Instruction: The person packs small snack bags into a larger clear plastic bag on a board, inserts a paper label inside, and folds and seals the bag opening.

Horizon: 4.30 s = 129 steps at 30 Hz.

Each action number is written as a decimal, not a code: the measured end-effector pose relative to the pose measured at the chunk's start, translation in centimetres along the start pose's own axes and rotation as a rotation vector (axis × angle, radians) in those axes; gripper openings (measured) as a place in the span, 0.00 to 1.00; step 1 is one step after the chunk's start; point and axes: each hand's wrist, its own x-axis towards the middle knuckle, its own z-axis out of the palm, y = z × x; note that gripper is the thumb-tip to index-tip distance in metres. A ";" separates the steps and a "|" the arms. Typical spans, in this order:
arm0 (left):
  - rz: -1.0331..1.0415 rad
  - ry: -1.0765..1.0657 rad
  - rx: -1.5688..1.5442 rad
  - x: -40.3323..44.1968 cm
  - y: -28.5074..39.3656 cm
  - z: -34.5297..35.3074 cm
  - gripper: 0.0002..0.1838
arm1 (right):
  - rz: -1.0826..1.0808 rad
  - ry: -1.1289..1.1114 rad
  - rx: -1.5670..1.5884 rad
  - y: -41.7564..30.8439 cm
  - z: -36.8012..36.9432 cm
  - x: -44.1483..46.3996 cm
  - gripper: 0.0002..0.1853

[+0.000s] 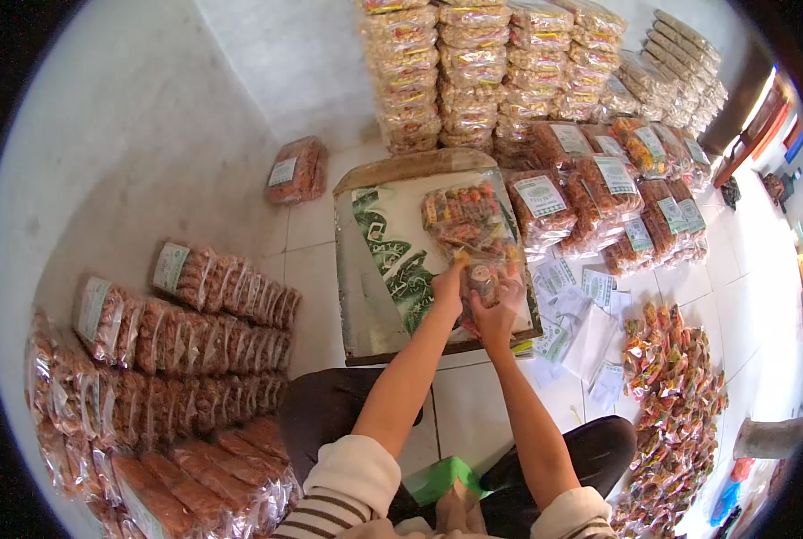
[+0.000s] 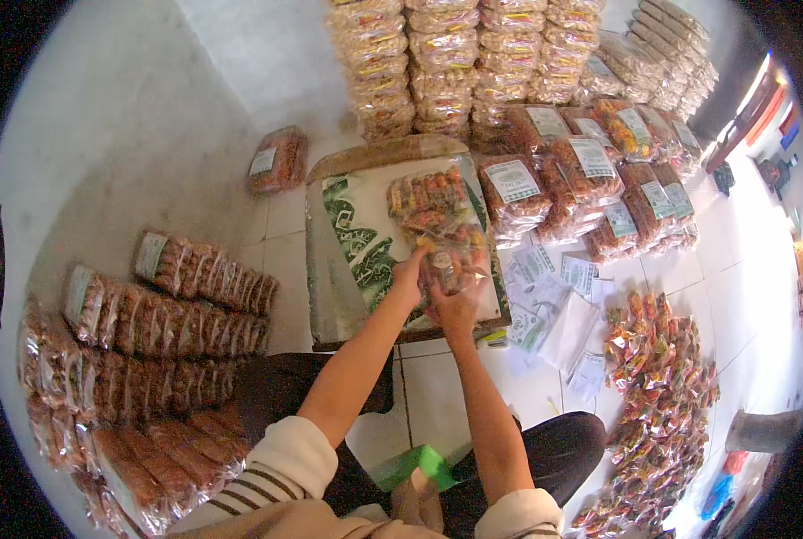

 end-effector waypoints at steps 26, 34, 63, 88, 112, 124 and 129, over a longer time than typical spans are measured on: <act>-0.053 -0.264 -0.153 0.6 -0.4 1.1 0.46 | -0.094 0.062 -0.275 -1.6 -0.2 2.2 0.28; 0.110 -0.251 0.008 0.7 -1.4 0.0 0.49 | -0.390 -0.131 -0.235 0.5 1.0 1.8 0.27; 1.480 0.034 1.574 4.4 9.3 -0.4 0.18 | -0.325 -0.271 -0.487 0.7 0.9 2.1 0.38; 1.488 -0.439 1.345 9.4 9.7 -4.1 0.22 | -0.516 -0.401 -0.679 -1.8 4.6 5.7 0.38; 1.334 -0.266 1.545 6.5 9.6 -2.8 0.27 | -0.473 -0.252 -0.543 -0.2 4.2 4.2 0.31; 1.176 -0.095 1.575 5.4 8.4 -0.8 0.34 | -0.484 0.024 -0.403 0.4 3.4 3.4 0.20; 1.208 -0.057 1.598 5.5 8.1 -0.7 0.33 | -0.510 -0.085 -0.350 2.6 2.2 2.0 0.22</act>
